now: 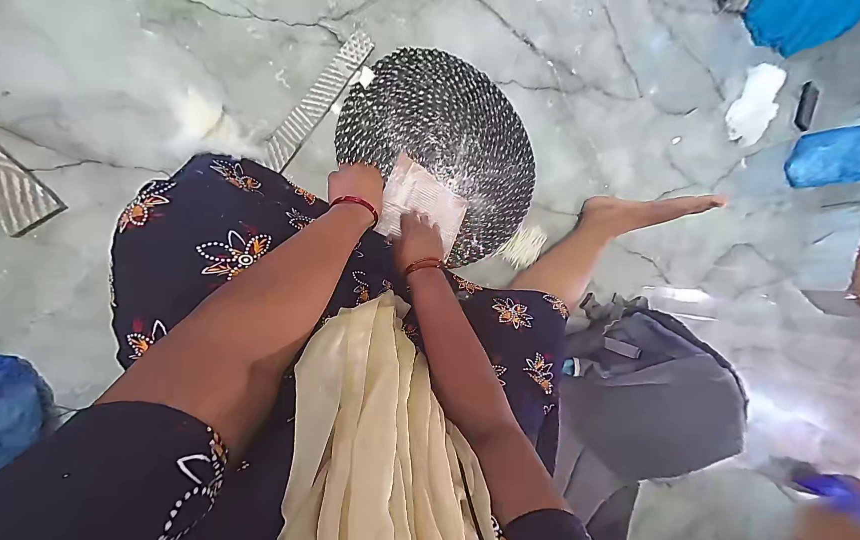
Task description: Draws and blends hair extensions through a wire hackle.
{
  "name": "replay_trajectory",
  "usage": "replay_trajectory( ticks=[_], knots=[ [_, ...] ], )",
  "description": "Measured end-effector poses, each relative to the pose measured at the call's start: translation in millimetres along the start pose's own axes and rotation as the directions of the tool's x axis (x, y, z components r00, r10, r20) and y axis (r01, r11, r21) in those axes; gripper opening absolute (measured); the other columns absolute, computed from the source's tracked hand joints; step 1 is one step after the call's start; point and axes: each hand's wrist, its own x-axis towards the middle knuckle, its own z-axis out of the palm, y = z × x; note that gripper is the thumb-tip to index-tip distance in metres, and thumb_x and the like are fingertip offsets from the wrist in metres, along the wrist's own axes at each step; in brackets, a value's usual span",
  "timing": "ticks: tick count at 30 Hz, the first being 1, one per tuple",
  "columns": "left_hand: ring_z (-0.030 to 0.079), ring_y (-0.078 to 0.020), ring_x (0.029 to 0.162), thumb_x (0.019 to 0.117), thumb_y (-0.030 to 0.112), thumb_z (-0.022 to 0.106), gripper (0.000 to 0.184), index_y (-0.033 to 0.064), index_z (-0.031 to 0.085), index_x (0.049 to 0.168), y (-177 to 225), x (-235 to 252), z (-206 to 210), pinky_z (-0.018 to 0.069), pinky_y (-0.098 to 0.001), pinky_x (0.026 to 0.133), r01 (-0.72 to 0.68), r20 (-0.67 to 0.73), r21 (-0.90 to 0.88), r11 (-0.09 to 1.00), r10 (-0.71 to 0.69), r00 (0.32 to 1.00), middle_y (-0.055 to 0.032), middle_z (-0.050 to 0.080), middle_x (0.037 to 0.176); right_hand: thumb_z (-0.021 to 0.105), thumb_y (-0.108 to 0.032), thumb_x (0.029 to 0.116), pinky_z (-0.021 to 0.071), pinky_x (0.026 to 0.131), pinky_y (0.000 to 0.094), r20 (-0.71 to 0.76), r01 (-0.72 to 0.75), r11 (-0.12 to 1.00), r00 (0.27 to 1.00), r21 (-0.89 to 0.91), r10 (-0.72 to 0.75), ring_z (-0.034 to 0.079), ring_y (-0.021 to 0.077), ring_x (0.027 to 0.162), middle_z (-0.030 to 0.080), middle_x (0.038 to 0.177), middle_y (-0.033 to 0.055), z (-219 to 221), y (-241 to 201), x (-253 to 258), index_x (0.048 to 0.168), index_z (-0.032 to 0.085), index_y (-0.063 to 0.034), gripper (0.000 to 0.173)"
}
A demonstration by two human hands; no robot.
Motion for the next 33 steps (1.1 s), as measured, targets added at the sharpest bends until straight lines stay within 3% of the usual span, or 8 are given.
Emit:
replay_trajectory(
  ticks=[2,4,6,9,18,24,28,33],
  knots=[
    [0.052,-0.051,0.135,0.1017,0.007,0.057,0.025,-0.0102,0.069,0.116,-3,-2,1,0.0444,-0.0704,0.103,-0.011,0.024,-0.013,1.0,0.012,1.0,-0.0322,0.061,0.135,0.063,-0.038,0.1017,0.0359,0.118,0.0582,0.045,-0.042,0.996,0.998,0.077,0.039,0.046,0.042,0.144,0.047,0.155,0.0262,-20,9,-5,0.153,0.045,-0.0002,0.066],
    [0.052,-0.0497,0.136,0.1012,0.007,0.057,0.024,-0.0083,0.07,0.115,-5,0,2,0.0445,-0.0696,0.104,-0.042,0.032,0.02,0.999,0.041,0.999,-0.0307,0.061,0.136,0.071,-0.044,0.0951,0.0236,0.125,0.0571,0.096,-0.016,0.996,0.995,0.088,0.008,0.022,0.0412,0.157,0.019,0.169,0.0257,-31,20,3,0.163,0.02,0.0012,0.096],
    [0.052,-0.0494,0.135,0.1003,0.007,0.058,0.023,-0.0083,0.07,0.114,-2,2,-2,0.0444,-0.0692,0.104,-0.06,0.021,0.039,0.997,0.059,0.998,-0.0306,0.062,0.135,0.074,-0.054,0.0902,0.0198,0.124,0.0634,0.134,0.027,0.999,0.99,0.036,-0.032,0.014,0.0426,0.158,0.01,0.17,0.027,-32,20,14,0.164,0.011,0.0029,0.112],
    [0.051,-0.0511,0.136,0.0972,0.011,0.067,0.031,-0.0109,0.068,0.118,1,8,-1,0.0438,-0.0705,0.104,-0.044,0.004,0.023,0.999,0.044,0.999,-0.033,0.059,0.137,0.071,-0.054,0.092,0.017,0.123,0.068,0.138,0.023,1.0,0.99,-0.006,-0.022,0.006,0.042,0.16,0.008,0.172,0.0244,-14,9,24,0.165,0.01,-0.0028,0.108],
    [0.054,-0.0518,0.133,0.0987,0.006,0.061,0.024,-0.0099,0.069,0.115,-4,1,4,0.0467,-0.0707,0.1,-0.039,-0.004,0.045,0.998,0.039,0.999,-0.0323,0.062,0.134,0.054,-0.03,0.1056,0.034,0.12,0.0569,-0.034,-0.003,1.0,0.999,-0.017,0.002,0.044,0.0428,0.145,0.047,0.154,0.029,7,-5,-6,0.148,0.048,0.0066,0.056],
    [0.051,-0.051,0.136,0.0984,0.007,0.062,0.026,-0.0079,0.069,0.118,-3,8,4,0.0446,-0.0714,0.103,-0.08,0.002,0.036,0.996,0.08,0.997,-0.0316,0.059,0.138,0.073,-0.049,0.0921,0.0191,0.123,0.0674,0.116,-0.006,0.999,0.993,0.041,0.001,0.011,0.0402,0.159,0.01,0.172,0.0225,-28,10,12,0.164,0.015,-0.0009,0.105],
    [0.053,-0.05,0.135,0.0981,0.008,0.062,0.026,-0.0084,0.069,0.117,-1,11,4,0.0459,-0.0708,0.101,-0.051,0.011,0.039,0.998,0.05,0.999,-0.0315,0.06,0.137,0.068,-0.039,0.0983,0.0211,0.121,0.068,0.085,-0.002,1.0,0.996,-0.013,0.003,0.012,0.0414,0.159,0.016,0.171,0.0227,-1,0,18,0.164,0.019,-0.0005,0.09],
    [0.052,-0.0522,0.135,0.0959,0.01,0.067,0.029,-0.0106,0.069,0.117,1,5,4,0.046,-0.0722,0.1,-0.053,0.015,0.071,0.996,0.052,0.999,-0.0337,0.058,0.138,0.054,-0.026,0.1063,0.0271,0.123,0.0571,-0.063,0.002,0.999,0.998,-0.04,-0.004,0.033,0.041,0.153,0.039,0.161,0.026,21,-6,2,0.154,0.041,0.0043,0.058]
  ],
)
